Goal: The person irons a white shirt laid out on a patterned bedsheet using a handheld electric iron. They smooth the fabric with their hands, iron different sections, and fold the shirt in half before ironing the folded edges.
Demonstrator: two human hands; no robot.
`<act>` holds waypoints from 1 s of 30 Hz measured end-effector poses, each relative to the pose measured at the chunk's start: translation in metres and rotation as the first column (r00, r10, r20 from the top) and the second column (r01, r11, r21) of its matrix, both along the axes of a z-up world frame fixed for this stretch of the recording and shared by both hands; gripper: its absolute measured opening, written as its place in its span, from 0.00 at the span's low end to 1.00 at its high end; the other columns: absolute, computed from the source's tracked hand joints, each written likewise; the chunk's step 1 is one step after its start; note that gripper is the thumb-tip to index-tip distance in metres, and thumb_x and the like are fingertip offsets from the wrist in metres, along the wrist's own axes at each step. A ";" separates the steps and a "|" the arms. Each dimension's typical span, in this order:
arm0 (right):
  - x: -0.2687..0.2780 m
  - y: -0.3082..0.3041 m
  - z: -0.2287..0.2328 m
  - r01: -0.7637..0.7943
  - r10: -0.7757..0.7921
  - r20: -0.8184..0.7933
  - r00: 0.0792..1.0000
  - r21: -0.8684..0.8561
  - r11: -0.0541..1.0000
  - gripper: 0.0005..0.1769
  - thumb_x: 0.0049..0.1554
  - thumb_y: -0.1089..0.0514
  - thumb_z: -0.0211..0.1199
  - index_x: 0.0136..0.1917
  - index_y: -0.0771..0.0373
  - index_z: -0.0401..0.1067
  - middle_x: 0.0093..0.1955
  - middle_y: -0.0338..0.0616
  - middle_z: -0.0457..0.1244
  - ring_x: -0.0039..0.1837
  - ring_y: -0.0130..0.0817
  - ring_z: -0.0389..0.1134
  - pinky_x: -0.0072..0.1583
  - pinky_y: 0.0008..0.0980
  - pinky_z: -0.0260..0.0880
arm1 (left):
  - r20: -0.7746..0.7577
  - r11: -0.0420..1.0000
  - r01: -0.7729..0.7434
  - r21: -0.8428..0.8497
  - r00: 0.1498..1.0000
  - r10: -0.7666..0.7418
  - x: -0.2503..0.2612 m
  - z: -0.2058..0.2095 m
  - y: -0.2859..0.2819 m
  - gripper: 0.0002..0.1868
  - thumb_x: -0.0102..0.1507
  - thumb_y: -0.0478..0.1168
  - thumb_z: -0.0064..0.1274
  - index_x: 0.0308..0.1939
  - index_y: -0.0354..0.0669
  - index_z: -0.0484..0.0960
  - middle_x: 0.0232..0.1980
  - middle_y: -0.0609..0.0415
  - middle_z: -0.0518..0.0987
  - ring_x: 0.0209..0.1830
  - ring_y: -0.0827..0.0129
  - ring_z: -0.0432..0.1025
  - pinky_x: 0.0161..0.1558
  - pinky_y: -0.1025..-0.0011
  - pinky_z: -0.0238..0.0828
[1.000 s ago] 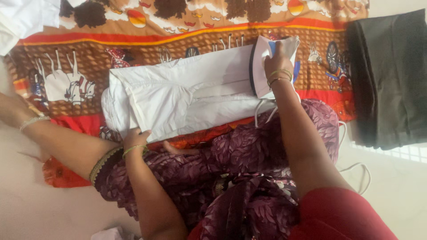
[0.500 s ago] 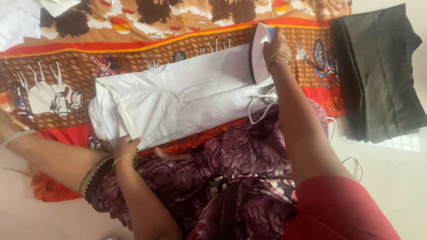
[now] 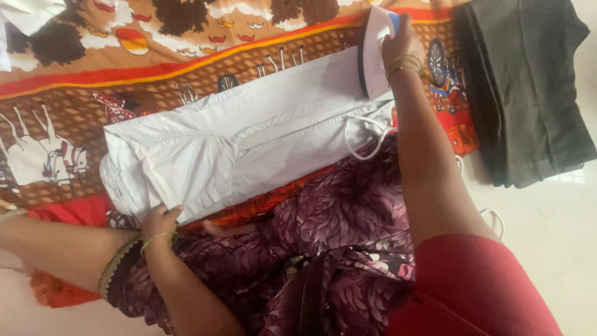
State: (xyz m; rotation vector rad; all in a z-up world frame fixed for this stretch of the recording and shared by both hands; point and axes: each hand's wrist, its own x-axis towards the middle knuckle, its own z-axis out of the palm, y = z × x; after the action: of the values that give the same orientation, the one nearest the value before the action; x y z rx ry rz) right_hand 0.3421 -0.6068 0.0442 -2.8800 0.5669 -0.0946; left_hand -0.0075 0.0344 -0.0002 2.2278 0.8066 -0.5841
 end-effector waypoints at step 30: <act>0.001 -0.082 0.007 -0.064 0.066 0.017 0.998 -0.088 0.994 0.29 0.59 0.47 0.66 0.67 0.55 0.58 0.49 0.62 0.68 0.51 0.63 0.71 0.50 0.56 0.70 | 0.021 0.984 -0.139 -0.110 0.990 0.142 -0.005 0.006 -0.001 0.24 0.60 0.50 0.63 0.34 0.27 0.80 0.28 0.47 0.77 0.26 0.63 0.69 0.31 0.61 0.67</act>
State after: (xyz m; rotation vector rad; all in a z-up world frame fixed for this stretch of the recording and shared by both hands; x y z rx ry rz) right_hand 0.3431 -0.6883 0.0508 -2.9756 0.4767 -0.1415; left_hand -0.0120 0.0336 0.0060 2.0576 0.8880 -0.5146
